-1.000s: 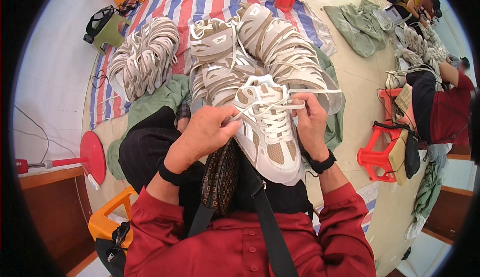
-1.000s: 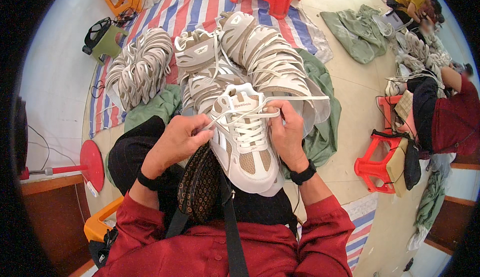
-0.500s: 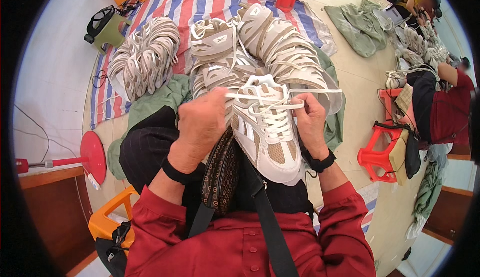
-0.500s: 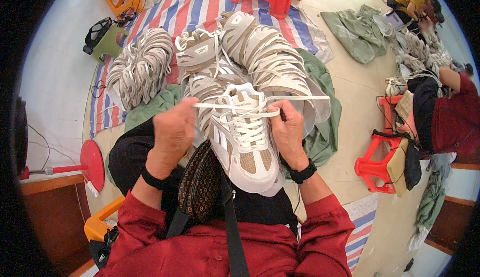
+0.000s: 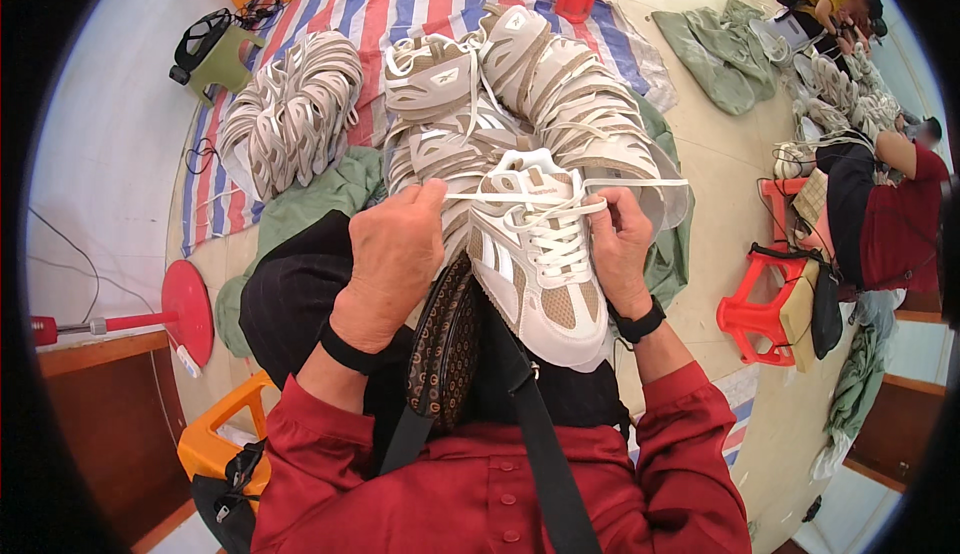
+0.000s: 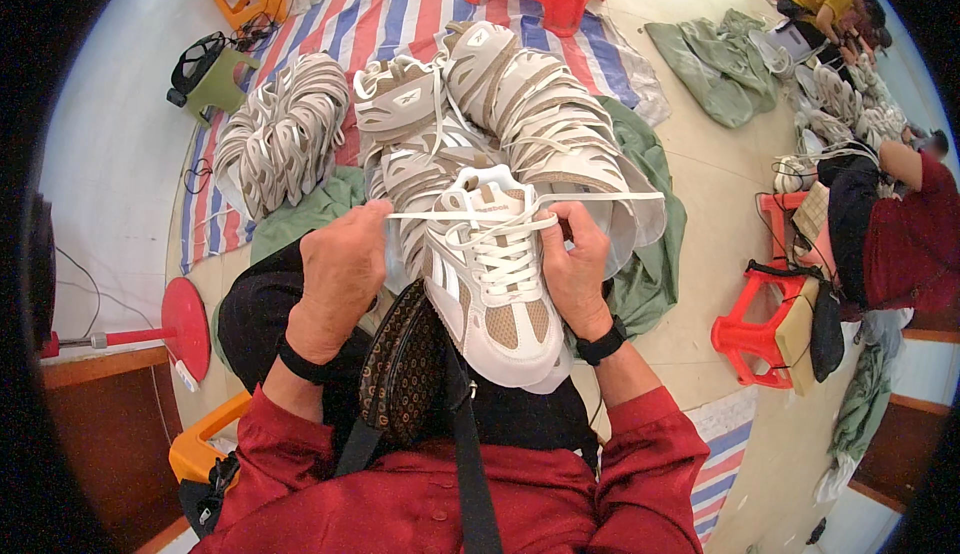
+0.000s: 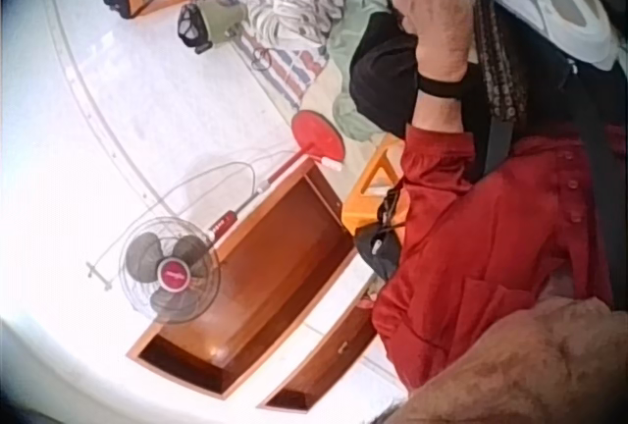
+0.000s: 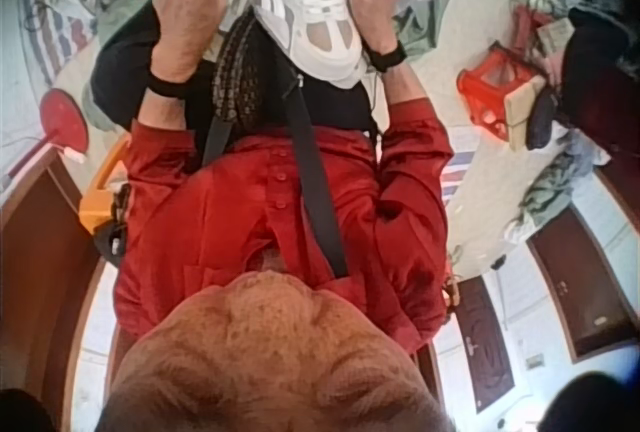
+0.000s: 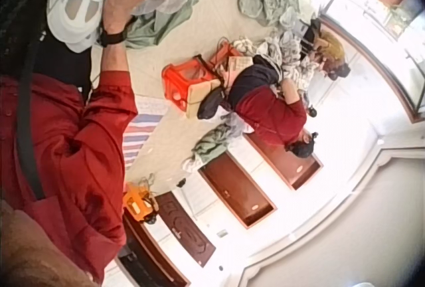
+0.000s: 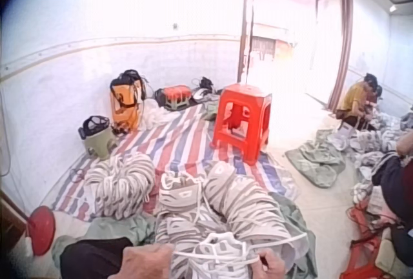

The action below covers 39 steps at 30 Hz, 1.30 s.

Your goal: The recorder is lacing a white sneaker while sitting in a shoe manufacturing or assembly area.

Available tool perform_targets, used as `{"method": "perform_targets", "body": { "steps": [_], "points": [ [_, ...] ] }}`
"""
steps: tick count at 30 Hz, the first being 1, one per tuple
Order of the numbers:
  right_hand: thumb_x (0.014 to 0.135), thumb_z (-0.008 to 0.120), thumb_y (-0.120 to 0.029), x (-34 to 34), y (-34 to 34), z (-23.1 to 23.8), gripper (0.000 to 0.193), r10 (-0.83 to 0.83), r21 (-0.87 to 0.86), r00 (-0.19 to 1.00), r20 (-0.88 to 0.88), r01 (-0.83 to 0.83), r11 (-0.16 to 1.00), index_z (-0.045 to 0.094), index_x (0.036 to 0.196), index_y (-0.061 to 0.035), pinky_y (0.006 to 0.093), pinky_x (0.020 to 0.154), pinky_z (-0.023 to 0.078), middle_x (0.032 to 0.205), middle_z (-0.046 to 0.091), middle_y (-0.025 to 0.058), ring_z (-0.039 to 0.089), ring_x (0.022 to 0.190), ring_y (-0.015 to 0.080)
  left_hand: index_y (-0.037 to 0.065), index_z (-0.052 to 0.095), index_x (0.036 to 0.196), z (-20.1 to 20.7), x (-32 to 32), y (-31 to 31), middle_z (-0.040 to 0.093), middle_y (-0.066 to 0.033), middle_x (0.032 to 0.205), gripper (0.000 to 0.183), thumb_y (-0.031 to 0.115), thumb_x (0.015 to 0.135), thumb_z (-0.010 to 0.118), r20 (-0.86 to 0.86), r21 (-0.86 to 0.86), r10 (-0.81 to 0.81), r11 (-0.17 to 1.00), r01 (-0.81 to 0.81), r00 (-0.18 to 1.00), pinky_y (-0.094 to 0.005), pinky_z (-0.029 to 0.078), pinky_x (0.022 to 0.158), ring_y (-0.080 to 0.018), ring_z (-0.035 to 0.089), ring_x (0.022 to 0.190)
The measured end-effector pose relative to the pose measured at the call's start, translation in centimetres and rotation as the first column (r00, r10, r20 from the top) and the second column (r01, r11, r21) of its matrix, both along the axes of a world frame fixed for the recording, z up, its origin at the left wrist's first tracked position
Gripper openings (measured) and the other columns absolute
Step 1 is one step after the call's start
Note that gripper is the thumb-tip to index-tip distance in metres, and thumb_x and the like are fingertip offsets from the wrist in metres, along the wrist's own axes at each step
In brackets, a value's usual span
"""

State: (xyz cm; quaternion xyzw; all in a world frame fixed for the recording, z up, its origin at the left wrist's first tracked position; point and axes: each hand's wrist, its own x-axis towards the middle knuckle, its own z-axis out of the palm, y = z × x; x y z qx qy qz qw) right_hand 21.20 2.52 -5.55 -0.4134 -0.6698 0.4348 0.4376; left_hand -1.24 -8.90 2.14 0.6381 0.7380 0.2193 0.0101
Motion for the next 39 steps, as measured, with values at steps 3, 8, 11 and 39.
{"method": "perform_targets", "body": {
  "steps": [3,8,11,39],
  "points": [
    [0.092,0.062,-0.010,-0.2,0.1,0.5,0.011,-0.004,-0.049,0.999,-0.032,0.002,0.999,0.060,0.089,0.0010,0.0242,0.059,0.043,0.071,0.060,0.0020,0.051,0.064,0.0075,0.003,0.063,0.100,0.2,0.0,0.2,0.065,-0.0196,0.086,0.019,0.001,0.083,0.056,0.077,0.119,-0.002,0.993,-0.008,0.997,-0.0388,0.051,0.065,-0.0369,0.063,0.078],
    [0.090,0.063,-0.007,0.1,0.2,0.9,0.010,0.034,-0.038,0.991,0.127,-0.030,0.999,0.060,0.088,0.0014,0.0258,0.060,0.044,0.072,0.059,0.0044,0.052,0.065,0.0108,0.002,0.063,0.099,-0.1,0.1,0.0,0.064,-0.0158,0.079,0.015,0.003,0.084,0.058,0.416,-0.018,-0.140,0.987,0.162,0.898,-0.0311,0.049,0.063,-0.0224,0.064,0.068],
    [0.089,0.063,-0.004,0.2,-0.2,0.6,0.007,0.047,0.115,0.996,0.079,-0.056,0.992,0.060,0.088,0.0014,0.0264,0.061,0.044,0.073,0.058,0.0062,0.053,0.066,0.0129,0.001,0.064,0.100,-0.3,0.3,0.1,0.063,-0.0063,0.074,0.015,0.005,0.086,0.061,0.632,-0.137,-0.106,0.960,0.245,0.768,-0.0255,0.047,0.064,-0.0063,0.055,0.068],
    [0.078,0.052,0.008,0.6,2.0,0.5,0.036,0.009,0.340,0.929,0.369,-0.144,0.929,0.057,0.112,-0.0043,0.0401,0.067,0.050,0.105,0.059,0.0176,0.062,0.078,0.0360,0.002,0.064,0.100,1.4,-0.6,0.0,0.053,0.0039,0.068,0.017,0.001,0.082,0.062,0.700,-0.143,0.003,0.980,0.136,0.714,-0.0204,0.040,0.057,-0.0043,0.047,0.062]
  ]
}}
